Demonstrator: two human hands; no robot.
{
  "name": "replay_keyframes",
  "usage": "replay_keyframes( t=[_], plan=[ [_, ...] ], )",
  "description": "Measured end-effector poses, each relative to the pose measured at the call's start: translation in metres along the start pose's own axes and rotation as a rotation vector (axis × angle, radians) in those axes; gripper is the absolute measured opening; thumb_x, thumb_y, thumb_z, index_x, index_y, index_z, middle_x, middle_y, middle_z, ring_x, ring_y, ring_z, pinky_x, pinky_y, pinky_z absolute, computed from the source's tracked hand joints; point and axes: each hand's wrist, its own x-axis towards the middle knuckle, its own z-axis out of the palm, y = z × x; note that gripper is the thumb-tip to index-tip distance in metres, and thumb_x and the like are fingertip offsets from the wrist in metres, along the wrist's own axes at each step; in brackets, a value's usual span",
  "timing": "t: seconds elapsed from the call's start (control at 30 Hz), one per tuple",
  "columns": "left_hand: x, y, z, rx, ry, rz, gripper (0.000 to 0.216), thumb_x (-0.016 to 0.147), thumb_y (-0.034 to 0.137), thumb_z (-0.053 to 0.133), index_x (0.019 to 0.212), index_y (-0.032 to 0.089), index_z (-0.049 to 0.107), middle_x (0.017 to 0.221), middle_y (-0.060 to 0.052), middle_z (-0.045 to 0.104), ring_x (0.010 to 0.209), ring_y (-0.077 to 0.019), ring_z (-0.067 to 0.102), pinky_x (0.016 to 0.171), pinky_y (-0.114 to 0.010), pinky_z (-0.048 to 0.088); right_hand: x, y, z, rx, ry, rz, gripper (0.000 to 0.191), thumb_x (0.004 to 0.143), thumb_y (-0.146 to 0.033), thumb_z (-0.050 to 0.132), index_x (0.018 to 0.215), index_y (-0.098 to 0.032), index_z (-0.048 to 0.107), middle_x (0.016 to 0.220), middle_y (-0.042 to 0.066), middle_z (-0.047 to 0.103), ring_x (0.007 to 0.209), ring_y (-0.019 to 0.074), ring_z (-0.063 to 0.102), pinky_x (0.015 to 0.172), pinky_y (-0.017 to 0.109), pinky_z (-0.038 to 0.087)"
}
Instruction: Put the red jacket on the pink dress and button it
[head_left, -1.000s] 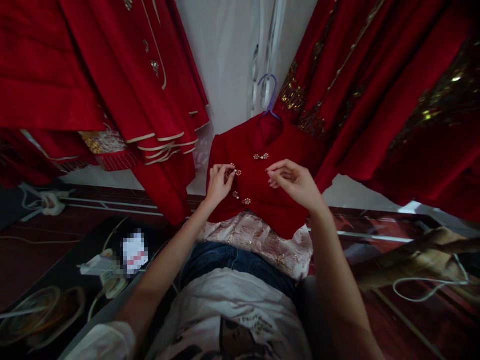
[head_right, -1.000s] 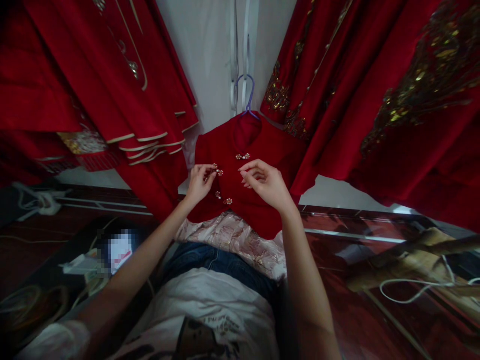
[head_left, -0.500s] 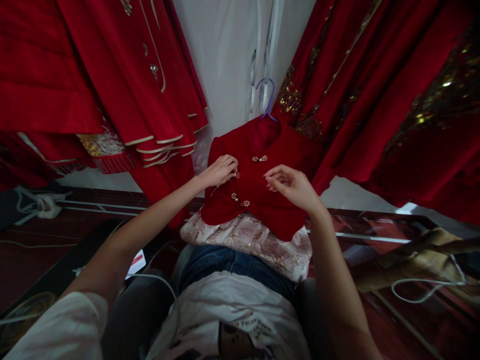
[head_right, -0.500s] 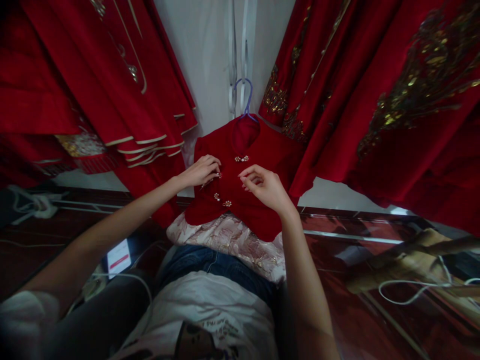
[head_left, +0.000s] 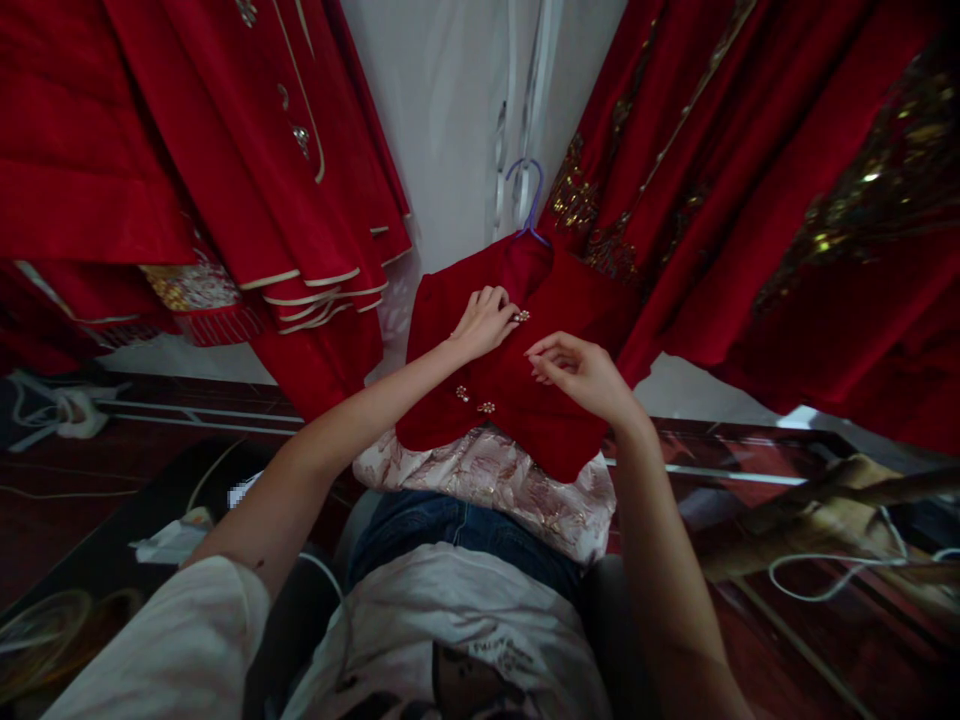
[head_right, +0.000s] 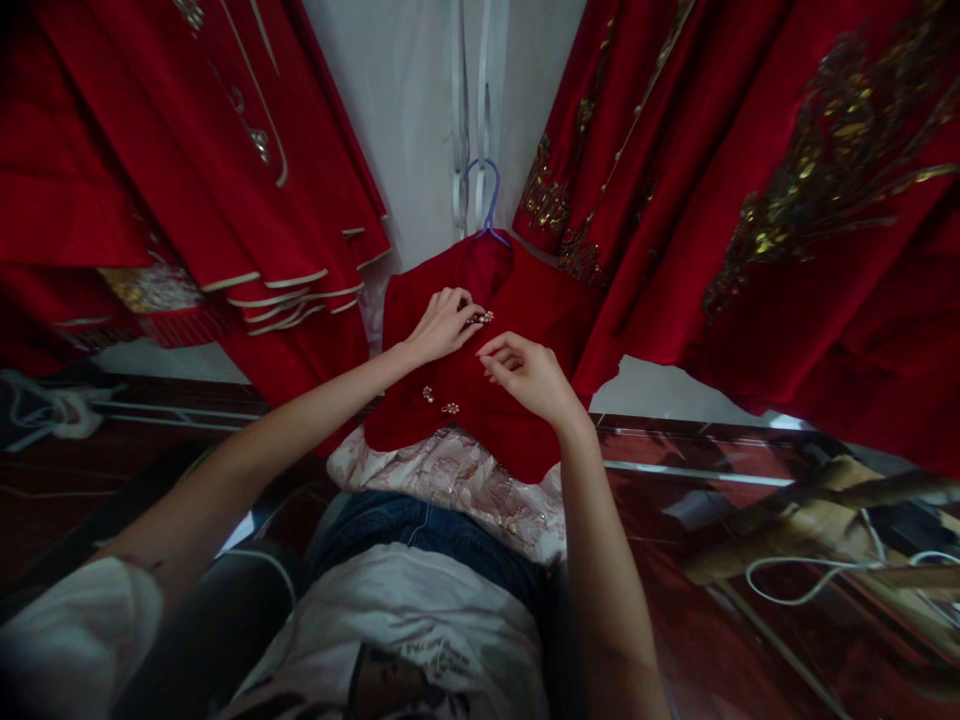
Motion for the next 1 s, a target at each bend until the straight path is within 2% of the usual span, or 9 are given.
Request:
replay_keyframes(
  t=[0.1,0.27,0.43,0.57,0.67,0.77,0.83,0.9,1.0],
  plan=[
    [0.01,-0.001,0.011,-0.019,0.018,-0.033,0.02,0.089,0.031,0.059,0.102,0.018,0.068,0.106,-0.012,0.057,0.108,-0.0298,0.047,0.095,-0.047,0.035,-0.001,0.0,-0.003,-0.03,0.006,0.005,0.021,0.086,-0.036,0.059,0.096,-0.019,0.063,0.079,0.003,0.069,0.069,0.0149,0.068,0.067,0.029,0.057],
    [0.011,-0.006,0.012,-0.133,0.083,-0.063,0.015,0.086,0.031,0.064,0.097,0.023,0.072,0.102,-0.006,0.067,0.105,-0.0249,0.052,0.1,-0.048,0.032,0.001,0.004,-0.003,-0.072,0.022,0.005,0.021,0.086,-0.037,0.058,0.096,-0.02,0.064,0.082,0.003,0.07,0.073,0.0163,0.068,0.069,0.032,0.056],
    [0.014,-0.007,0.014,-0.274,0.162,-0.093,0.011,0.082,0.031,0.07,0.093,0.031,0.074,0.092,0.001,0.073,0.099,-0.0198,0.059,0.115,-0.057,0.013,0.009,0.012,-0.006,-0.283,0.09,-0.116,0.018,0.084,-0.033,0.062,0.098,-0.023,0.067,0.103,0.006,0.068,0.101,0.0221,0.062,0.095,0.042,0.048],
    [0.016,-0.009,0.01,-0.277,0.165,-0.049,0.009,0.082,0.028,0.069,0.089,0.029,0.074,0.086,0.001,0.071,0.092,-0.0188,0.063,0.116,-0.058,0.014,0.033,0.015,-0.007,-0.307,0.206,-0.187,0.022,0.083,-0.034,0.064,0.102,-0.022,0.065,0.11,0.007,0.067,0.113,0.0251,0.056,0.105,0.047,0.039],
    [0.018,-0.007,0.003,-0.144,0.072,0.052,0.015,0.086,0.026,0.061,0.095,0.025,0.073,0.083,0.0,0.07,0.09,-0.0184,0.064,0.114,-0.055,0.022,0.069,0.01,0.004,-0.128,0.314,-0.202,0.031,0.087,-0.039,0.056,0.112,-0.02,0.06,0.119,0.01,0.063,0.115,0.0221,0.056,0.105,0.042,0.041],
    [0.02,-0.003,-0.003,0.063,-0.117,0.152,0.026,0.091,0.025,0.048,0.102,0.016,0.071,0.091,-0.008,0.072,0.09,-0.0206,0.065,0.105,-0.047,0.036,0.103,0.002,0.024,-0.021,0.285,-0.091,0.05,0.091,-0.048,0.047,0.132,-0.019,0.048,0.137,0.012,0.053,0.128,0.0213,0.049,0.11,0.04,0.036],
    [0.021,-0.003,-0.006,0.228,-0.266,0.132,0.033,0.092,0.025,0.042,0.102,0.01,0.07,0.092,-0.015,0.072,0.087,-0.024,0.067,0.092,-0.043,0.043,0.114,-0.002,0.035,-0.119,0.327,0.081,0.067,0.09,-0.051,0.048,0.14,-0.007,0.039,0.145,0.022,0.043,0.137,0.028,0.038,0.114,0.044,0.029],
    [0.022,-0.008,-0.009,0.388,-0.383,0.031,0.035,0.09,0.025,0.042,0.098,0.006,0.07,0.091,-0.021,0.072,0.086,-0.0276,0.067,0.084,-0.041,0.043,0.113,-0.004,0.039,-0.309,0.385,0.249,0.08,0.089,-0.048,0.052,0.142,0.008,0.029,0.146,0.033,0.034,0.14,0.037,0.031,0.114,0.049,0.025],
    [0.025,-0.024,-0.017,0.426,-0.42,-0.112,0.026,0.083,0.02,0.051,0.09,0.006,0.073,0.091,-0.021,0.072,0.097,-0.0312,0.066,0.09,-0.043,0.037,0.098,0.0,0.03,-0.606,0.471,0.366,0.084,0.088,-0.039,0.055,0.141,0.016,0.021,0.14,0.04,0.035,0.132,0.044,0.037,0.108,0.054,0.029]
  ],
)
